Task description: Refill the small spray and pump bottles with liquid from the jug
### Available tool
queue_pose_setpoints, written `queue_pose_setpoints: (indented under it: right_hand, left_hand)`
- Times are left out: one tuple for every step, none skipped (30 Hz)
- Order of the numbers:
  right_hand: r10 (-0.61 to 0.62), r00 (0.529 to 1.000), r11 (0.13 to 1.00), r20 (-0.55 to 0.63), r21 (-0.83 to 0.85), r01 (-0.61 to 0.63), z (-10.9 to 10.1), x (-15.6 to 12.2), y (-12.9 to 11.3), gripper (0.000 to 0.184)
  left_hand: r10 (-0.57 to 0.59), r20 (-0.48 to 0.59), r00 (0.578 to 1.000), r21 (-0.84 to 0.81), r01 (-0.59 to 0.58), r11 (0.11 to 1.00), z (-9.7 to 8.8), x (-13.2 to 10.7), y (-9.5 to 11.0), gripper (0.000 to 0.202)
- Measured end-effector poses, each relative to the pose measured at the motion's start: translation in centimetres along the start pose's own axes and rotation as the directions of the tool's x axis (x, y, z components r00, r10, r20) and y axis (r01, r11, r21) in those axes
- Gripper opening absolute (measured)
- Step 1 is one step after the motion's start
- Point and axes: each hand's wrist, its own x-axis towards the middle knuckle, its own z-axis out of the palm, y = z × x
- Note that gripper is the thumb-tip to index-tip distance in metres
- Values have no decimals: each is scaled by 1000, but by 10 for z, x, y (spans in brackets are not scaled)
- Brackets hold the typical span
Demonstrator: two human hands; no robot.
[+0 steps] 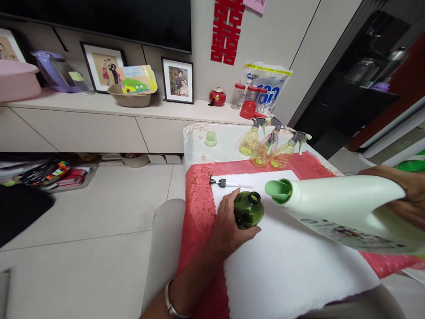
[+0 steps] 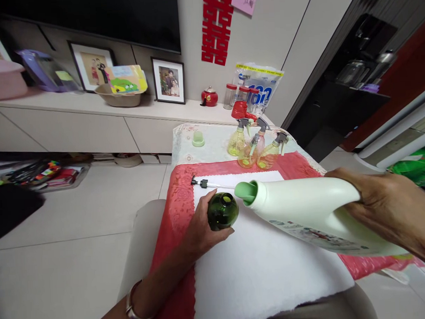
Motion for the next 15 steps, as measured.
queue_pose_setpoints:
  right_hand:
    - [-38, 999, 999, 3, 6, 38, -1, 2, -2, 40]
    - [-68, 998, 998, 1, 9, 68, -2, 4, -3, 40]
    - [-88, 996, 996, -4, 8, 88, -3, 6, -5, 40]
    - [-97, 995, 995, -10, 0, 97, -3, 7, -6, 39]
    - [-106, 994, 994, -14, -7, 106, -4, 8, -7, 39]
    - [-115, 993, 993, -18, -15, 115, -5, 9, -8, 39]
    - [-122, 992, 992, -24, -24, 121, -5, 10, -9, 39]
    - [-128, 991, 991, -29, -36, 127, -6, 11, -10, 39]
    - [-134, 990, 990, -37, -48, 132, -7, 12, -11, 39]
    - [-140, 989, 989, -44, -61, 138, -8, 13, -13, 40]
    - [-145, 988, 987, -49, -71, 142, -9, 14, -15, 40]
    - [-149, 988, 986, -51, -77, 145, -11, 16, -17, 40]
    - [-154, 986, 986, -55, -77, 150, -12, 17, -20, 39]
    - [-160, 986, 985, -54, -72, 156, -14, 19, -22, 39]
    - [-165, 985, 985, -51, -66, 161, -15, 20, -23, 39]
  left_hand:
    - [0, 2, 1000, -1, 0, 1000, 0, 0, 0, 105]
    - [-1, 3, 1000, -2, 1, 1000, 0, 0, 1, 104]
    - [-2, 5, 1000, 0, 2, 1000, 0, 0, 1, 104]
    - [-3, 8, 1000, 3, 2, 1000, 0, 0, 2, 104]
    - [0, 7, 1000, 8, 0, 1000, -1, 0, 2, 104]
    - [4, 6, 1000, 12, -4, 1000, -1, 1, 2, 104]
    - [9, 6, 1000, 16, -9, 1000, -1, 1, 3, 104]
    - [16, 4, 1000, 19, -16, 1000, -1, 1, 3, 104]
    - [23, 3, 1000, 20, -23, 1000, -1, 1, 3, 104]
    - [28, 3, 1000, 22, -28, 999, -1, 1, 3, 104]
    - [31, 4, 1000, 24, -31, 999, -1, 1, 3, 103]
    - [31, 7, 999, 27, -31, 999, -1, 1, 4, 103]
    - [31, 7, 1000, 28, -31, 999, -1, 1, 3, 104]
    - [30, 8, 1000, 27, -30, 999, -1, 1, 3, 104]
    - [29, 9, 1000, 26, -29, 999, 0, 1, 3, 104]
